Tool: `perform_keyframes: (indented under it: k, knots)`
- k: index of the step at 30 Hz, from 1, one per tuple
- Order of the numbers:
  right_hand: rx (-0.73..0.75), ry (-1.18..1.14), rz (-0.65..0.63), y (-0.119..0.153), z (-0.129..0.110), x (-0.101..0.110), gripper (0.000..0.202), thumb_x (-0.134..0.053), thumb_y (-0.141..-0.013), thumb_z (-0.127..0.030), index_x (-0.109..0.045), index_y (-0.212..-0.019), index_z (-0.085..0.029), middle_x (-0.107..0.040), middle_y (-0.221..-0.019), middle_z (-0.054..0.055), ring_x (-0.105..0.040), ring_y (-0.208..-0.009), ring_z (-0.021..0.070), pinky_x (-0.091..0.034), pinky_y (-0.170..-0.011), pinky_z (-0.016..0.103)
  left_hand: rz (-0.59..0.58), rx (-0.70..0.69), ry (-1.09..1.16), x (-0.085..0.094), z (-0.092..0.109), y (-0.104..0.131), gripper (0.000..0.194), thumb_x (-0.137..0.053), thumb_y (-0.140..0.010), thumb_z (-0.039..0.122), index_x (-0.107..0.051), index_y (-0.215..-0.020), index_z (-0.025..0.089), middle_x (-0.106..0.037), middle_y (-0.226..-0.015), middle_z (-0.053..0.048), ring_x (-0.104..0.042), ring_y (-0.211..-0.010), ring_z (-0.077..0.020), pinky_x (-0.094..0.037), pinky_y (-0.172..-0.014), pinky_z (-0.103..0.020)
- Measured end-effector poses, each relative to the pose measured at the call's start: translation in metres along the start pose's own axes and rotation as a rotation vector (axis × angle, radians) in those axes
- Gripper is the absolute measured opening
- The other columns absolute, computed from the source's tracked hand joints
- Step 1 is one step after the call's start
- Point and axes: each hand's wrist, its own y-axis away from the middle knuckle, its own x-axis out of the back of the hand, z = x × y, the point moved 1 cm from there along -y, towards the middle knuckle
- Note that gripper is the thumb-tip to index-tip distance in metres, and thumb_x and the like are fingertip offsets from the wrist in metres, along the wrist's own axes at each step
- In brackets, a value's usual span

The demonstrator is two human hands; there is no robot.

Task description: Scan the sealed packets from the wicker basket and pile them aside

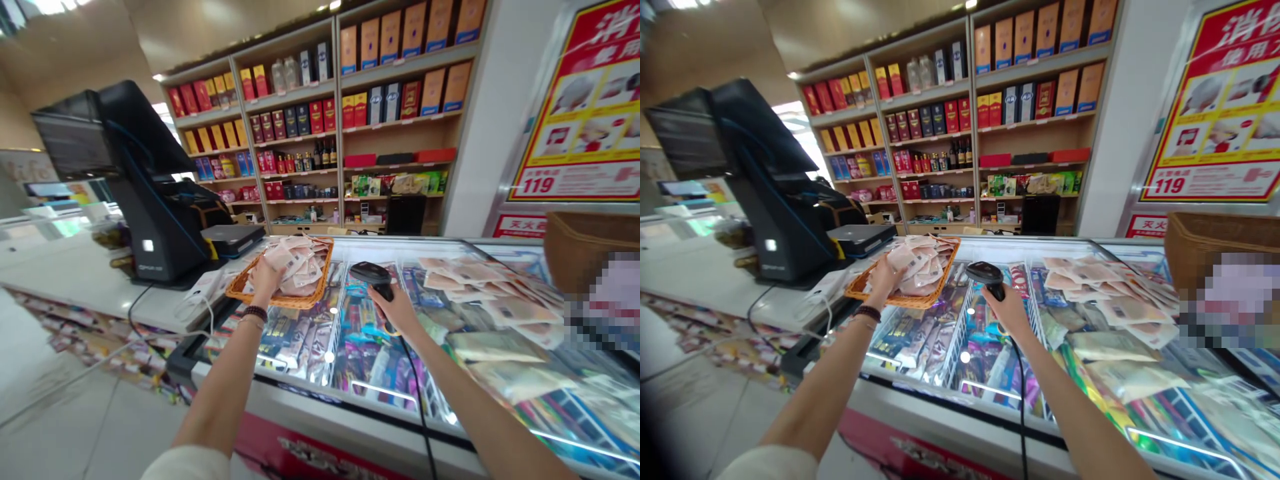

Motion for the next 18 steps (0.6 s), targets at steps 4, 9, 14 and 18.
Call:
perform_keyframes:
  k: [4,9,14,18]
  knots:
    - [-0.010,0.010,0.006,0.002,0.003,0.000,0.040,-0.065,-0.081,-0.064,-0.056,-0.075,-0.026,-0.054,-0.045,-0.004,-0.052,-0.038,0.0164,-0.042,-0.044,0.029,0.118,-0.185,0.016,0.005,0.002,0.012,0.089,-0.081,-0.077,0.030,-0.042,-0.156,0.016,-0.063,-0.143,-0.023,-0.048,-0.143,-0.0397,-0.035,-0.118,-0.055]
    - [0.010,0.091,0.001,0.005,0.003,-0.003,0.039,-0.062,-0.084,-0.065,-0.057,-0.079,-0.026,-0.054,-0.043,-0.004,-0.055,-0.039,0.0197,-0.045,-0.046,0.031,0.195,-0.284,0.008,0.009,0.006,0.024,0.055,-0.072,-0.080,0.020,-0.064,-0.134,0.021,-0.069,-0.132,-0.017,-0.049,-0.141,-0.0356,-0.020,-0.125,-0.056]
    - [0.014,0.096,-0.009,0.007,0.000,-0.004,0.039,-0.062,-0.082,-0.066,-0.056,-0.080,-0.027,-0.053,-0.044,-0.004,-0.057,-0.040,0.0210,-0.044,-0.046,0.032,0.142,-0.344,0.073,0.007,0.022,0.031,0.057,-0.071,-0.076,0.013,-0.066,-0.132,0.026,-0.077,-0.110,-0.011,-0.048,-0.146,-0.0366,-0.003,-0.126,-0.066]
    - [-0.005,0.056,-0.008,0.007,-0.001,-0.002,0.040,-0.063,-0.080,-0.066,-0.055,-0.080,-0.027,-0.052,-0.044,-0.005,-0.056,-0.039,0.0202,-0.044,-0.045,0.031,-0.054,-0.384,0.288,-0.001,0.036,0.036,0.046,-0.078,-0.069,0.016,-0.074,-0.114,0.024,-0.079,-0.105,-0.009,-0.065,-0.124,-0.0356,-0.032,-0.122,-0.057]
